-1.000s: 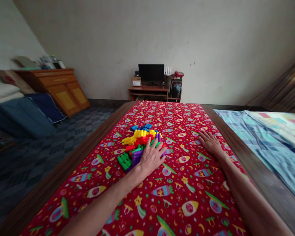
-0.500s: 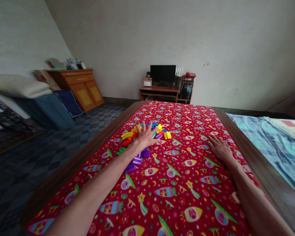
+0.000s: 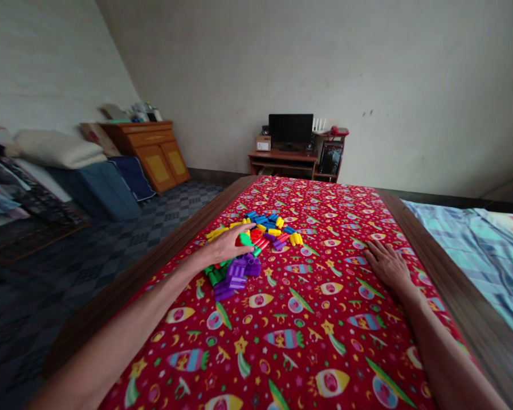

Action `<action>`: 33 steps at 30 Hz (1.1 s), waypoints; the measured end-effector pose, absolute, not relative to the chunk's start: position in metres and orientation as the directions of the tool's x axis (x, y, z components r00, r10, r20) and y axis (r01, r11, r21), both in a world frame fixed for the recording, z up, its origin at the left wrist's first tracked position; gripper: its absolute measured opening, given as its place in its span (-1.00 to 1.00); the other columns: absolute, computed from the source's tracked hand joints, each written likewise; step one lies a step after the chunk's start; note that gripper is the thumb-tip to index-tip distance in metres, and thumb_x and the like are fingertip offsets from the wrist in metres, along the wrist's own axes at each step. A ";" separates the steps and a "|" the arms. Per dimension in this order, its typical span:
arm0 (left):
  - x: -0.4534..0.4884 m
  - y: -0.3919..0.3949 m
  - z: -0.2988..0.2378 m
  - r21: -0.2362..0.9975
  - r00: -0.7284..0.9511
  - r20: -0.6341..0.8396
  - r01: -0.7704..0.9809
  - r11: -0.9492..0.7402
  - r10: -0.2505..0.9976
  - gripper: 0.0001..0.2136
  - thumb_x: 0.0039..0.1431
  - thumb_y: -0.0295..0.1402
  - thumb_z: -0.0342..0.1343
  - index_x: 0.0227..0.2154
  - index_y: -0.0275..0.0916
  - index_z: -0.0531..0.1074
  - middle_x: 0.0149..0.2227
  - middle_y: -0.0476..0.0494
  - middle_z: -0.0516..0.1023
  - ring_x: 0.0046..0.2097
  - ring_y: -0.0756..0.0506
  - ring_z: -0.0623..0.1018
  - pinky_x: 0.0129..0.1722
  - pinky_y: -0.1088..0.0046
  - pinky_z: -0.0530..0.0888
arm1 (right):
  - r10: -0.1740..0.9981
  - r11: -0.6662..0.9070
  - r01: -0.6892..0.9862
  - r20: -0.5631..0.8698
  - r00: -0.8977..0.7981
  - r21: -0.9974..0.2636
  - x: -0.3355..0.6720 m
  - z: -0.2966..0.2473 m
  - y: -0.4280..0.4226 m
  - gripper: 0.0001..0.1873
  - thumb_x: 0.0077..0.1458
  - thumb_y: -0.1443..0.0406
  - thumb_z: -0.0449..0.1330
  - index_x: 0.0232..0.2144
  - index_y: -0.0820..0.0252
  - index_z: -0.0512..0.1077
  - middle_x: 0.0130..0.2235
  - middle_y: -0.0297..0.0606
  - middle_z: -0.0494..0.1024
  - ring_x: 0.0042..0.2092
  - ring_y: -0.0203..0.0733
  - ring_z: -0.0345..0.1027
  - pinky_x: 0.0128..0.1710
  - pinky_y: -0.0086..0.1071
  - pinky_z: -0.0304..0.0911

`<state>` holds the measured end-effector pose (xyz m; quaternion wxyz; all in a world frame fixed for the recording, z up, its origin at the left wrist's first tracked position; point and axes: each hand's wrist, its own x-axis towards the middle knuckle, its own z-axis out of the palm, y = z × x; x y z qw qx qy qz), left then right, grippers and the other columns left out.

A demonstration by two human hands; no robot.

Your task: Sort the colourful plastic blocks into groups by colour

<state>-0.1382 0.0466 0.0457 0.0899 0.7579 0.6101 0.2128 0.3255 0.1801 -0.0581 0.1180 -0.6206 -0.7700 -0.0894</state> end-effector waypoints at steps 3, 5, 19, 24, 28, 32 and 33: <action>-0.145 -0.002 0.024 0.404 0.212 0.226 0.868 -0.289 0.951 -0.19 -0.17 -0.07 0.36 0.22 -0.02 0.26 0.25 -0.24 0.31 0.27 -0.39 0.26 0.24 -0.01 0.23 | 0.926 0.228 0.974 0.310 -0.216 -0.004 0.325 -0.060 0.181 -0.43 0.29 0.10 -0.22 0.24 0.07 0.25 0.28 -0.25 0.26 0.28 0.07 0.09 0.21 0.03 0.11; -0.143 -0.025 0.006 0.296 0.210 0.220 0.916 -0.270 0.953 -0.17 -0.21 -0.09 0.39 0.22 0.08 0.26 0.33 -0.22 0.15 0.33 -0.50 0.11 0.20 -0.24 0.16 | 0.920 0.237 0.971 0.321 -0.225 0.002 0.325 -0.062 0.182 -0.44 0.28 0.12 -0.20 0.23 0.05 0.26 0.28 -0.24 0.27 0.27 0.06 0.10 0.20 0.03 0.12; -0.137 0.095 0.029 0.233 0.030 0.415 0.963 -0.138 0.909 -0.62 0.16 -0.29 0.11 0.06 -0.15 0.41 0.11 -0.18 0.41 0.09 -0.20 0.47 0.14 0.25 0.40 | 0.880 0.315 0.949 0.367 -0.301 0.022 0.334 -0.070 0.191 -0.48 0.26 0.14 -0.13 0.22 0.00 0.27 0.22 -0.22 0.34 0.22 0.03 0.18 0.18 -0.02 0.13; -0.151 0.145 0.039 0.247 -0.007 0.367 0.965 -0.090 0.930 -0.43 0.15 -0.16 0.14 0.20 -0.21 0.24 0.25 -0.26 0.28 0.26 -0.24 0.29 0.24 0.21 0.24 | 0.864 0.343 0.939 0.388 -0.320 0.011 0.335 -0.071 0.192 -0.48 0.25 0.16 -0.12 0.20 0.00 0.29 0.20 -0.22 0.37 0.21 0.04 0.19 0.17 -0.01 0.15; -0.150 0.162 0.029 0.246 0.010 0.265 0.966 -0.078 0.964 -0.54 0.20 -0.07 0.05 0.10 -0.17 0.36 0.12 -0.22 0.45 0.19 -0.27 0.39 0.14 0.18 0.35 | 0.864 0.350 0.937 0.383 -0.328 0.015 0.335 -0.069 0.190 -0.49 0.24 0.17 -0.11 0.19 -0.01 0.30 0.20 -0.22 0.37 0.21 0.04 0.19 0.17 0.01 0.15; -0.140 0.148 0.021 0.237 0.139 0.200 0.954 -0.185 0.970 -0.63 0.16 -0.10 0.09 -0.03 -0.13 0.46 0.02 -0.12 0.52 0.08 -0.17 0.49 0.08 0.33 0.40 | 0.870 0.320 0.947 0.389 -0.302 0.020 0.332 -0.068 0.189 -0.50 0.24 0.17 -0.10 0.19 0.00 0.30 0.20 -0.21 0.38 0.20 0.03 0.20 0.17 -0.02 0.15; -0.138 0.140 0.021 0.235 0.169 0.195 0.948 -0.214 0.966 -0.62 0.15 -0.12 0.11 -0.01 -0.14 0.45 0.03 -0.13 0.51 0.07 -0.16 0.50 0.08 0.35 0.40 | 0.872 0.310 0.950 0.392 -0.293 0.019 0.332 -0.069 0.189 -0.50 0.25 0.16 -0.10 0.20 -0.01 0.29 0.20 -0.21 0.38 0.20 0.03 0.21 0.17 -0.03 0.15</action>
